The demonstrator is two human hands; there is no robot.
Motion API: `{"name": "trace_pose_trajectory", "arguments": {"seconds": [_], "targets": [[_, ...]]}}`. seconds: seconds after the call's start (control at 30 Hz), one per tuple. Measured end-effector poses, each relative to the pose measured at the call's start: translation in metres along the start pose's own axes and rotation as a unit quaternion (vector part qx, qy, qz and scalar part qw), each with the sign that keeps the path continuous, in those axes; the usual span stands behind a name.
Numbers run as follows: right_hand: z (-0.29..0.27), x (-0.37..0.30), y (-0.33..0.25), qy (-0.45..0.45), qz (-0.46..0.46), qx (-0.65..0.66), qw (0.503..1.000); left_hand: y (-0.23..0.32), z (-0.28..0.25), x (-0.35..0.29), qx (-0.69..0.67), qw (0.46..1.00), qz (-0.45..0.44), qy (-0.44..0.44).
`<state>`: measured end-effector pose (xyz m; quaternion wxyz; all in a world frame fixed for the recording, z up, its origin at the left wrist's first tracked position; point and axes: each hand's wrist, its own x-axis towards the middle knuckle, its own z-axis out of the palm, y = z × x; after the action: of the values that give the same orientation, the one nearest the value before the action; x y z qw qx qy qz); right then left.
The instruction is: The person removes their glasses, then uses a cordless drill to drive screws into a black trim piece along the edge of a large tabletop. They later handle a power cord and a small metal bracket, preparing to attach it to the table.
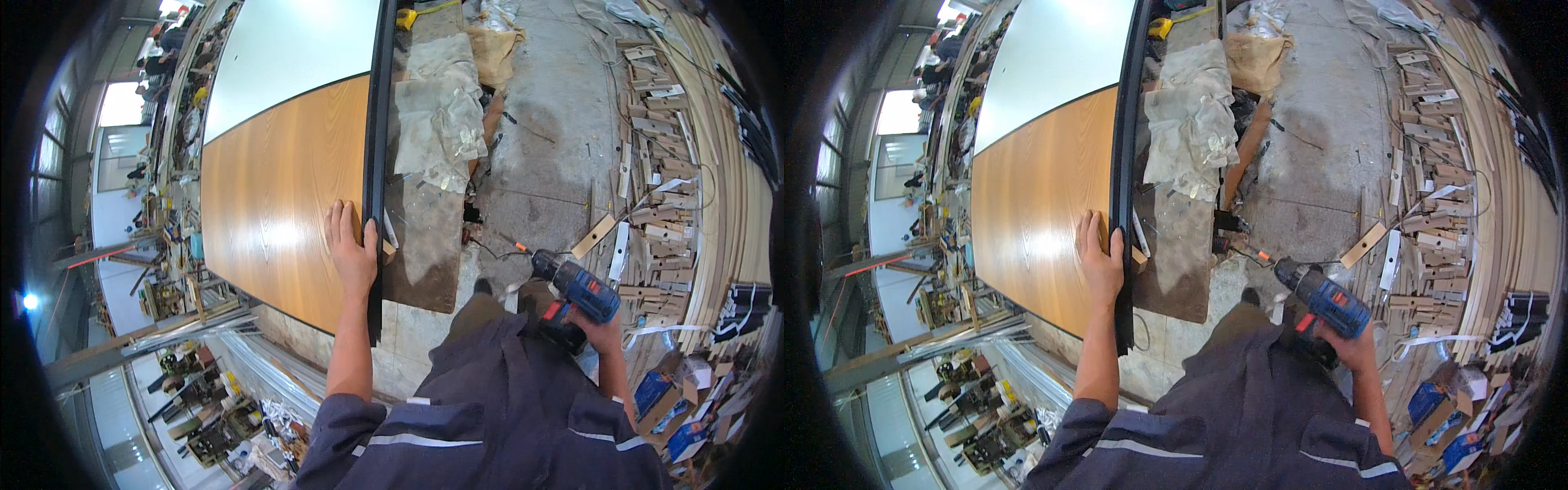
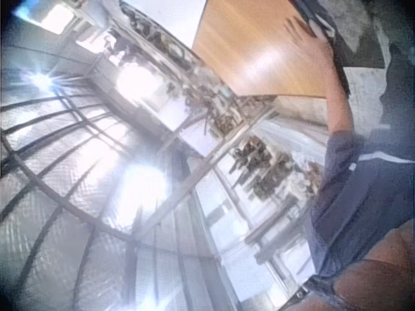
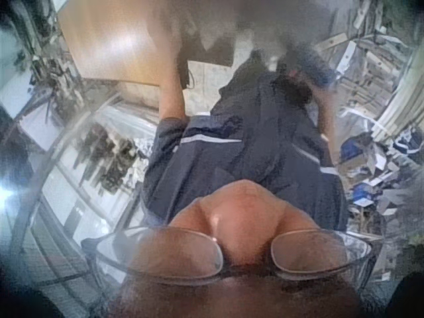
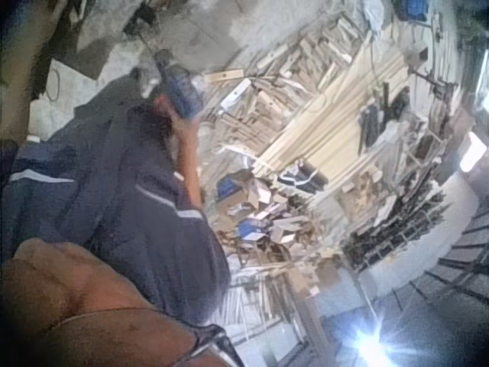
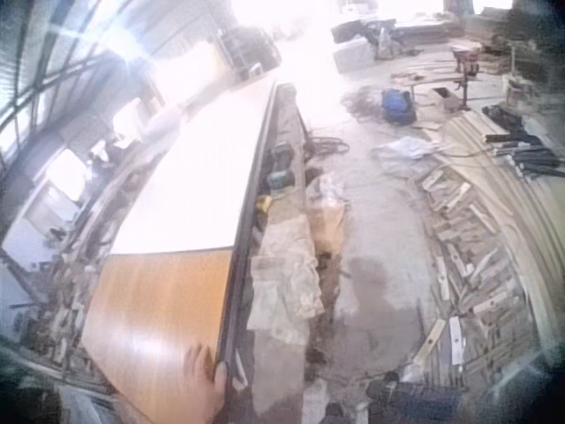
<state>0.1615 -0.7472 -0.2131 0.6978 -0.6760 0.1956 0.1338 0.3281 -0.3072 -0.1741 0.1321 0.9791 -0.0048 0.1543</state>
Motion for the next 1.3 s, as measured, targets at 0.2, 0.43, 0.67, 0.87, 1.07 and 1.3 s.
{"name": "trace_pose_trajectory", "arguments": {"seconds": [0.2, 0.43, 0.67, 0.87, 1.07, 1.3], "targets": [[-0.046, 0.044, -0.004, -0.017, -0.020, -0.060, 0.998, 0.003, 0.004, 0.001, 0.035, 0.999, 0.005, -0.001], [-0.049, 0.086, -0.048, -0.028, 0.047, 0.007, 0.998, 0.077, 0.026, 0.013, -0.049, 0.985, 0.160, -0.029], [-0.023, 0.128, -0.082, -0.026, -0.017, -0.035, 0.999, 0.050, 0.105, 0.038, 0.108, 0.963, -0.068, -0.236], [0.009, 0.170, -0.112, -0.013, -0.033, -0.040, 0.999, 0.035, 0.125, 0.044, 0.069, 0.959, -0.151, -0.232], [0.025, 0.208, -0.135, -0.049, -0.020, -0.053, 0.997, 0.053, 0.117, 0.043, 0.011, 0.937, -0.265, -0.227], [0.058, 0.262, -0.169, -0.112, -0.065, -0.073, 0.989, 0.052, 0.125, 0.032, -0.006, 0.951, -0.250, -0.182]]}}
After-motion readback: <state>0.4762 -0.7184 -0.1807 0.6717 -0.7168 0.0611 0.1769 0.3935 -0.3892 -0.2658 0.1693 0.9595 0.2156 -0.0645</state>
